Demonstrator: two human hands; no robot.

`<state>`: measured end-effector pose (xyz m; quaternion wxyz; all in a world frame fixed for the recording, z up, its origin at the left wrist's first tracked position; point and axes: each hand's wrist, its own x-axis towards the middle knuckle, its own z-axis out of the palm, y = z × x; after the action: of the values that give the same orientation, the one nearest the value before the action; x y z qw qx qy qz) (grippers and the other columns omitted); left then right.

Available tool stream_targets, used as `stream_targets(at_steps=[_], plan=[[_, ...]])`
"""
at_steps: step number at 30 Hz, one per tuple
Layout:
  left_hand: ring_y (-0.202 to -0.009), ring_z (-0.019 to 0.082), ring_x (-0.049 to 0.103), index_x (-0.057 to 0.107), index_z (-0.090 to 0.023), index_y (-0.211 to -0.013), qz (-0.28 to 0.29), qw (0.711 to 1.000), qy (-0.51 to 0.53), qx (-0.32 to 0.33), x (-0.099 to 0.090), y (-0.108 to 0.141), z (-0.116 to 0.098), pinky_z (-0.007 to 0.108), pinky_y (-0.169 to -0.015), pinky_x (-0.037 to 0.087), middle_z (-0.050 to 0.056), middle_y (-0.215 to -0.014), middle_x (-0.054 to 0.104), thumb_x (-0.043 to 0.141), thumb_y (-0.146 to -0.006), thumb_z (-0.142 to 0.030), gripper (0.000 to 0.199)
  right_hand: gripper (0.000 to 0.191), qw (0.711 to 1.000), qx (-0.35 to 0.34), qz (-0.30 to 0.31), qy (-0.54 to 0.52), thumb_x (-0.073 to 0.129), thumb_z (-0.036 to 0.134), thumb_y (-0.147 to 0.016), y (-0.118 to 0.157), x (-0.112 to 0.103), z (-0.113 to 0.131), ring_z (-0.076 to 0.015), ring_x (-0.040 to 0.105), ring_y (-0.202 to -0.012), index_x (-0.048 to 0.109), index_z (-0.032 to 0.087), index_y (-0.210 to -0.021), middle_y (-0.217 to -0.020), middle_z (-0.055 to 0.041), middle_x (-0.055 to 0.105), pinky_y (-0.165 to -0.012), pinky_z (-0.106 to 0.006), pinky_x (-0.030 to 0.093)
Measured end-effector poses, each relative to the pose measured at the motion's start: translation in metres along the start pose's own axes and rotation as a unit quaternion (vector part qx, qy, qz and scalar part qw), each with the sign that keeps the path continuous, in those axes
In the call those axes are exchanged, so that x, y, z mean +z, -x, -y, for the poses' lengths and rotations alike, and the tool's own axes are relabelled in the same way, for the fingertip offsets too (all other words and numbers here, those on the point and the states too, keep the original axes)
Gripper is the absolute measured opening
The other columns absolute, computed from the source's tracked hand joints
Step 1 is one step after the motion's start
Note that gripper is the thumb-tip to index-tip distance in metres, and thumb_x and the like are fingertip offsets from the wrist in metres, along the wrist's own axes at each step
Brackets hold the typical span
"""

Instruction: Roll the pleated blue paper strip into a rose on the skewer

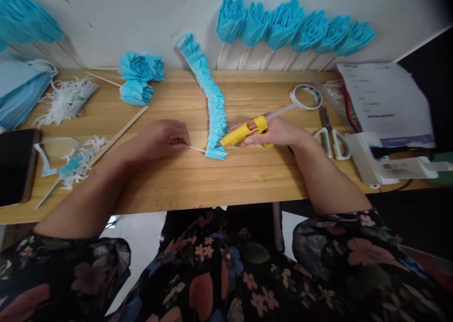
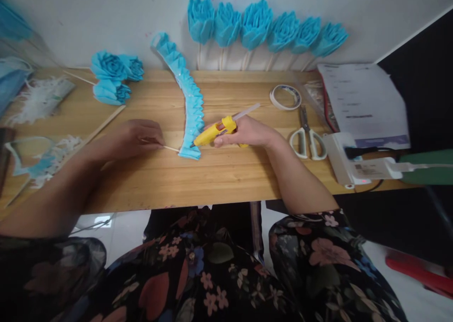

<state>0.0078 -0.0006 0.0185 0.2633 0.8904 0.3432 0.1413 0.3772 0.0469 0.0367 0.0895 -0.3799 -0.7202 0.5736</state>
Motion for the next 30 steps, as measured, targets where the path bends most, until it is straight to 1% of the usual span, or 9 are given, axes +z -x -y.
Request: stream_targets(at_steps=[7,11,13,15,17,20,23,27,30], plan=[[-0.081,0.020,0.068,0.077,-0.020,-0.088,0.001,1.000,0.009,0.007,-0.001,-0.001,-0.001,0.032,-0.076,0.049,0.007,-0.091,0.077,0.060,-0.108,-0.034,0.029,0.056,1.000,-0.007,-0.019,0.000,0.096,0.055,-0.080,0.001,0.002,0.003,-0.0206,0.079,-0.099,0.088,0.024,-0.126,-0.116,-0.0060,0.090,-0.089,-0.031,0.061],[-0.080,0.020,0.067,0.077,-0.019,-0.088,-0.004,1.000,0.004,0.015,-0.001,-0.002,-0.001,0.032,-0.076,0.048,0.008,-0.092,0.078,0.059,-0.109,-0.034,0.032,0.070,0.997,-0.033,-0.072,-0.025,0.093,0.069,-0.080,-0.001,0.002,-0.006,-0.0212,0.077,-0.087,0.086,0.023,-0.133,-0.102,-0.0075,0.089,-0.066,-0.029,0.054],[-0.081,0.021,0.068,0.077,-0.019,-0.088,-0.002,1.000,0.004,0.011,0.000,-0.002,0.000,0.032,-0.076,0.049,0.009,-0.092,0.078,0.058,-0.109,-0.036,0.032,0.068,0.991,-0.032,-0.126,-0.033,0.091,0.073,-0.081,-0.002,0.002,-0.010,-0.0211,0.075,-0.081,0.088,0.021,-0.124,-0.100,-0.0101,0.089,-0.059,-0.030,0.050],[-0.083,0.022,0.069,0.076,-0.020,-0.088,-0.002,1.000,0.004,0.005,0.001,-0.002,0.001,0.032,-0.077,0.050,0.009,-0.093,0.078,0.058,-0.110,-0.038,0.033,0.060,0.984,-0.026,-0.170,-0.035,0.092,0.075,-0.081,-0.004,0.001,-0.012,-0.0225,0.075,-0.081,0.089,0.023,-0.112,-0.101,-0.0116,0.089,-0.060,-0.033,0.053],[-0.085,0.023,0.070,0.076,-0.020,-0.092,-0.009,1.000,0.000,-0.005,0.003,-0.002,0.001,0.032,-0.079,0.050,0.009,-0.095,0.079,0.057,-0.110,-0.039,0.033,0.056,0.982,-0.022,-0.186,-0.030,0.092,0.077,-0.080,-0.005,0.000,-0.012,-0.0253,0.078,-0.084,0.088,0.027,-0.105,-0.099,-0.0115,0.089,-0.061,-0.036,0.058],[-0.085,0.024,0.070,0.077,-0.020,-0.099,-0.033,0.999,-0.015,-0.023,0.005,-0.002,0.002,0.032,-0.079,0.051,0.009,-0.095,0.079,0.059,-0.110,-0.040,0.029,0.061,0.981,-0.019,-0.191,-0.024,0.091,0.083,-0.077,-0.006,0.001,-0.011,-0.0282,0.081,-0.088,0.086,0.028,-0.103,-0.097,-0.0113,0.088,-0.066,-0.040,0.065],[-0.084,0.024,0.070,0.076,-0.020,-0.095,-0.043,0.999,-0.022,-0.022,0.007,-0.003,0.003,0.033,-0.079,0.051,0.009,-0.094,0.079,0.059,-0.110,-0.039,0.029,0.063,0.977,-0.014,-0.211,-0.036,0.090,0.085,-0.077,-0.009,0.002,-0.012,-0.0299,0.084,-0.093,0.084,0.028,-0.102,-0.098,-0.0115,0.088,-0.074,-0.042,0.069],[-0.086,0.023,0.071,0.077,-0.019,-0.094,-0.040,0.999,-0.015,-0.020,0.005,-0.005,0.005,0.033,-0.080,0.053,0.009,-0.095,0.079,0.062,-0.108,-0.041,0.031,0.057,0.964,-0.035,-0.250,-0.083,0.086,0.082,-0.083,-0.020,0.004,-0.018,-0.0327,0.086,-0.106,0.081,0.030,-0.106,-0.099,-0.0122,0.088,-0.079,-0.043,0.069],[-0.084,0.024,0.071,0.078,-0.020,-0.099,-0.072,0.997,-0.014,-0.027,-0.003,-0.001,-0.004,0.034,-0.077,0.053,0.009,-0.093,0.079,0.065,-0.107,-0.048,0.031,0.066,0.959,-0.051,-0.248,-0.127,0.088,0.087,-0.078,-0.025,0.004,-0.024,-0.0306,0.085,-0.103,0.079,0.029,-0.108,-0.101,-0.0110,0.088,-0.077,-0.041,0.069]])
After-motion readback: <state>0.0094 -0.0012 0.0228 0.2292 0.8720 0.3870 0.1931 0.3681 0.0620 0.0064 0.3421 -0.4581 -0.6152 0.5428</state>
